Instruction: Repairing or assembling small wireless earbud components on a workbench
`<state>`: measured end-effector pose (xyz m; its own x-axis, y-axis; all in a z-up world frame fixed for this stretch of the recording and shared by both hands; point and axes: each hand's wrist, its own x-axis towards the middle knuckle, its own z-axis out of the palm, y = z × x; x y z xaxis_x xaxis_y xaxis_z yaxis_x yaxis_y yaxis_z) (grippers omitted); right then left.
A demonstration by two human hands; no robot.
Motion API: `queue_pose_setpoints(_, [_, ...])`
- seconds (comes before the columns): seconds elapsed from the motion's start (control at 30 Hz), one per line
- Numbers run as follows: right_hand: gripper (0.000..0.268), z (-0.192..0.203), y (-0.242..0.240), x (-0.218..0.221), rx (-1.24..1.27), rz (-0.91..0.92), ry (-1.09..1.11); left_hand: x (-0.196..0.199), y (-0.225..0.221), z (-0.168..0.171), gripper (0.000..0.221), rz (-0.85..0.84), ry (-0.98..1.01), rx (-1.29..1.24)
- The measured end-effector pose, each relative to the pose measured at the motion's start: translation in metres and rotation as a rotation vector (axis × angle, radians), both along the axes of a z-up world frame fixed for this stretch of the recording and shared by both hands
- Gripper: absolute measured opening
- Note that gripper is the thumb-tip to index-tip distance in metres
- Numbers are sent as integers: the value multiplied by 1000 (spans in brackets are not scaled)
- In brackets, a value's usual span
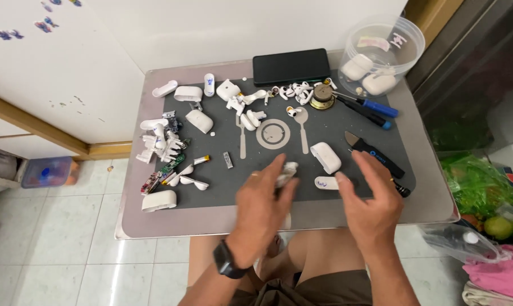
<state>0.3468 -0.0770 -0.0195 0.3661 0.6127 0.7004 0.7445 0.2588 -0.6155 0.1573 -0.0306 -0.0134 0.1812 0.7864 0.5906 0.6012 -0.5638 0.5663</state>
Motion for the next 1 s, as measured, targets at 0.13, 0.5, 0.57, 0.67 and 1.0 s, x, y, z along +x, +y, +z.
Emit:
queue_pose_setpoints(0.13, [35, 8, 5, 6, -164, -32, 83, -10, -13, 9, 53, -63, 77, -228])
queue_pose_setpoints(0.5, [27, 11, 11, 2, -182, 43, 239, -23, -17, 6, 38, -175, 135, -119])
queue_pose_setpoints(0.57, [27, 4, 13, 5, -191, 52, 265, -16, -13, 3, 36, -219, 146, -112])
queue_pose_setpoints(0.67, [28, 8, 12, 8, -227, 47, 348, -5, -7, 3, 30, -248, 186, -71])
queue_pose_setpoints(1.0, [26, 14, 11, 5, -282, 70, 438, -17, -18, -8, 17, -92, 155, 17])
